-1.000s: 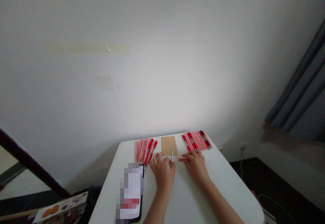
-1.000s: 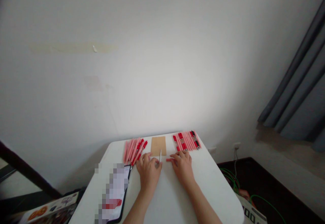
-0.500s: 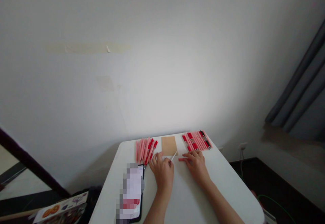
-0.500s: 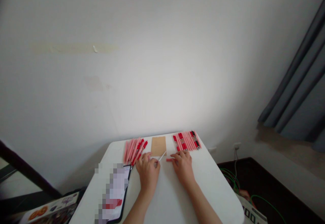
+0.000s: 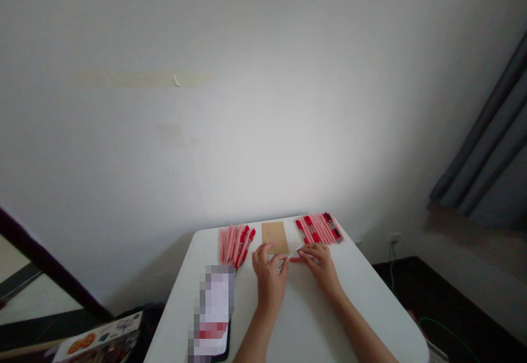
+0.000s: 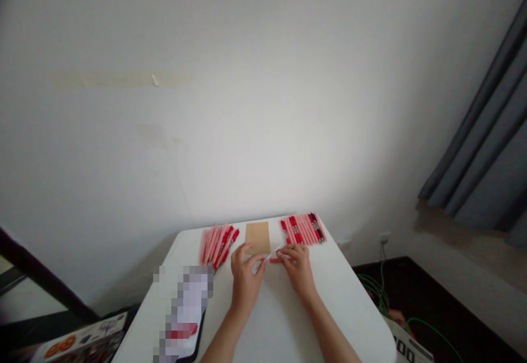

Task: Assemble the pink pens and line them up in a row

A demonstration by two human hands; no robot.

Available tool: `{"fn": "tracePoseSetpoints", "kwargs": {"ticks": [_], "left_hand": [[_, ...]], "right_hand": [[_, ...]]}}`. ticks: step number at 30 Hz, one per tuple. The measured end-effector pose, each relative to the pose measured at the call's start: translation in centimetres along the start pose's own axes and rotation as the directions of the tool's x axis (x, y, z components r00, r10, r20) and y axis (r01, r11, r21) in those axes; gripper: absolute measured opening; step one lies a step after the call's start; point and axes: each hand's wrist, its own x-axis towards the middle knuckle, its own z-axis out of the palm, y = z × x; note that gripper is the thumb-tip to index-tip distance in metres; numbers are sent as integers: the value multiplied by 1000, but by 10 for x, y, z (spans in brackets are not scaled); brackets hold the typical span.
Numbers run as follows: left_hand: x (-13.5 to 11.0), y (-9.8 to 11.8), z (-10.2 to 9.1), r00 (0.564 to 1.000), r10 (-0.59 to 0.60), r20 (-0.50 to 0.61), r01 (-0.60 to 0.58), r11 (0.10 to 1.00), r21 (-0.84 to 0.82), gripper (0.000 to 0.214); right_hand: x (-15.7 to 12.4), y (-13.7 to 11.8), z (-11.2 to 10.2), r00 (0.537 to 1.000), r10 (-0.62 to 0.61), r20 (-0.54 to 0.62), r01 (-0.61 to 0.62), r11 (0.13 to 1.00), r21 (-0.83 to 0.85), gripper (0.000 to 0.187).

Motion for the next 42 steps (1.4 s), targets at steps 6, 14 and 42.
{"fn": "tracePoseSetpoints", "kwargs": {"ticks": [6, 14, 42], "left_hand": [[-1, 4, 0, 999, 31, 25, -30, 999, -29, 9], [1, 1, -5, 999, -2, 51, -1, 997, 72, 11], [5, -8, -17, 990, -141, -20, 135, 886, 444, 16]], "right_hand": [[1, 1, 1, 997, 54, -46, -51, 996, 68, 40], [2, -1, -3, 984, 100, -148, -76, 984, 160, 37], [-2, -4, -4, 981, -180, -66, 169, 974, -148, 20]]}}
